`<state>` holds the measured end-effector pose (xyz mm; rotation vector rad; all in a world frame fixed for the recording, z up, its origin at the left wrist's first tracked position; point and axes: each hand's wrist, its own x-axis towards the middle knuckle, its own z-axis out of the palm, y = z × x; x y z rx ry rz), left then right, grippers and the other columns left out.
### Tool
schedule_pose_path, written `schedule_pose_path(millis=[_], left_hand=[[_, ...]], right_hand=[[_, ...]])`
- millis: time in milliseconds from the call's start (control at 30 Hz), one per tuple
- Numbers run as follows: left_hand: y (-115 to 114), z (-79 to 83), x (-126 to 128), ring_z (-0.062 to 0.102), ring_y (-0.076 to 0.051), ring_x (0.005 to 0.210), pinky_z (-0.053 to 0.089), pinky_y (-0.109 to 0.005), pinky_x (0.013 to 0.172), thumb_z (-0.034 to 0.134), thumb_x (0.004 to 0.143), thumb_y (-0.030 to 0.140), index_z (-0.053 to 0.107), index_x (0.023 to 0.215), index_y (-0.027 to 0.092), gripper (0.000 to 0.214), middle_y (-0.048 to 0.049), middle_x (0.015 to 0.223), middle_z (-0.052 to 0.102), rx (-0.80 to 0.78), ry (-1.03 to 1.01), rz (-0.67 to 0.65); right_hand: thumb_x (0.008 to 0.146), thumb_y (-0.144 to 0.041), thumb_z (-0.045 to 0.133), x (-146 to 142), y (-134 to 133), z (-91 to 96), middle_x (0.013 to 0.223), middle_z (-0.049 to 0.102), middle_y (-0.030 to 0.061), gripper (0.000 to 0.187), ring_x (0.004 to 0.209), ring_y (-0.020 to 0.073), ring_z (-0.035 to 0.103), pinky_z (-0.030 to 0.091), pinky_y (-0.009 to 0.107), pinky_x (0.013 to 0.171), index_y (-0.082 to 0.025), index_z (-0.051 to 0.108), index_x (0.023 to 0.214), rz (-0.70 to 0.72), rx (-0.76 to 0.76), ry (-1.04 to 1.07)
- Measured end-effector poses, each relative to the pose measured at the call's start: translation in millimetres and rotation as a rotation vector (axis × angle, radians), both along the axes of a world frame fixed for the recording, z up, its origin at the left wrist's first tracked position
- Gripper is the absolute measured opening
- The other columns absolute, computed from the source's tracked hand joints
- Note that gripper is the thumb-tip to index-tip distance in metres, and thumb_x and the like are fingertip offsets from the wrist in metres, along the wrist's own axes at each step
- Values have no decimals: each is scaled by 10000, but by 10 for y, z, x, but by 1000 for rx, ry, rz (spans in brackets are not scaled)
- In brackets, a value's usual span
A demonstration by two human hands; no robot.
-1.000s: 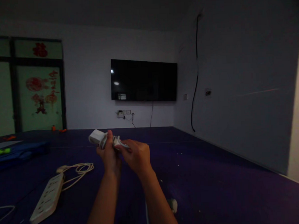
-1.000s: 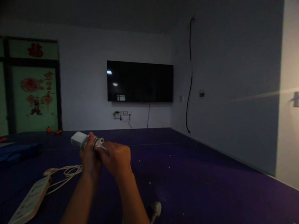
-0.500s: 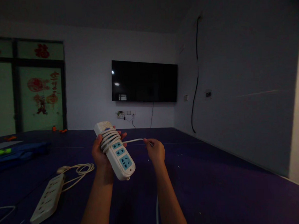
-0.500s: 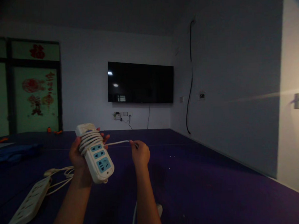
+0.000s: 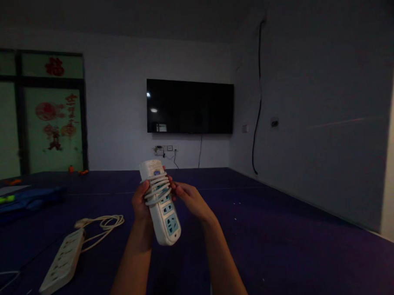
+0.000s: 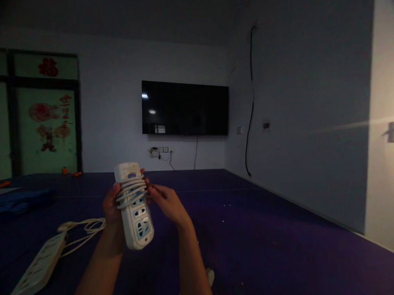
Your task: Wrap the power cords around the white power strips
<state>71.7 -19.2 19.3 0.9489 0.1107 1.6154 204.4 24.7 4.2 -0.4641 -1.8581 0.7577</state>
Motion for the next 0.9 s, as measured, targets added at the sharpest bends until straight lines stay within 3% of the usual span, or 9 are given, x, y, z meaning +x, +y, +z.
schedule_pose_path(millis=[133,267,367,433,500,567,633,767,900], left_hand=[[11,-14,-2,669,-230,702,549,-319,600,662,607,419,620,1088,129,563,-99,820,705,-11,48,-3],[53,-59,-21,670,-270,814,549,-348,669,678,600,412,672,989,136,477,-114,875,708,-5,186,30],[117,-75,-51,668,-242,762,538,-318,659,711,598,453,697,875,127,428,-102,817,707,-25,252,144],[154,-59,-60,665,-228,746,524,-294,647,742,586,477,697,844,125,438,-90,778,704,-45,284,262],[177,-28,-43,663,-238,792,515,-286,653,769,563,489,692,845,127,465,-91,785,707,-49,308,350],[186,2,13,655,-255,863,512,-290,676,771,557,508,685,851,136,482,-99,825,709,-41,312,394],[192,15,107,641,-262,928,509,-299,716,756,574,526,674,860,151,478,-99,868,706,-26,294,415],[214,-8,323,612,-248,1014,488,-300,804,820,522,412,618,949,191,521,-77,949,684,10,238,466],[224,-40,435,632,-211,952,481,-284,815,873,410,273,516,1038,215,725,-60,995,655,40,137,539]], right_hand=[[670,-449,709,-3,-93,-10,969,680,52,464,882,173,640,494,285,790,-154,627,1019,163,-145,16],[584,-362,774,-6,-127,-14,990,693,63,484,906,194,652,492,314,835,-143,651,998,167,-202,45],[598,-358,760,16,-132,7,952,704,64,520,861,194,662,510,311,788,-134,648,1054,113,-186,64],[612,-366,746,40,-126,26,942,705,63,558,838,193,661,519,303,739,-141,634,1110,-57,-130,63],[605,-358,743,60,-122,45,944,702,62,578,819,194,655,519,298,701,-162,630,1137,-338,-38,46],[605,-350,731,64,-127,61,912,703,56,572,781,193,649,511,293,671,-186,633,1145,-617,50,31],[628,-344,701,47,-147,73,828,703,43,557,714,190,644,498,290,643,-210,625,1164,-810,103,4],[707,-315,623,-14,-209,83,762,708,52,458,658,204,649,467,292,640,-238,632,1158,-1026,153,-49],[715,-292,599,-55,-260,89,754,720,64,455,665,219,663,438,266,610,-237,627,1166,-1058,200,-131]])
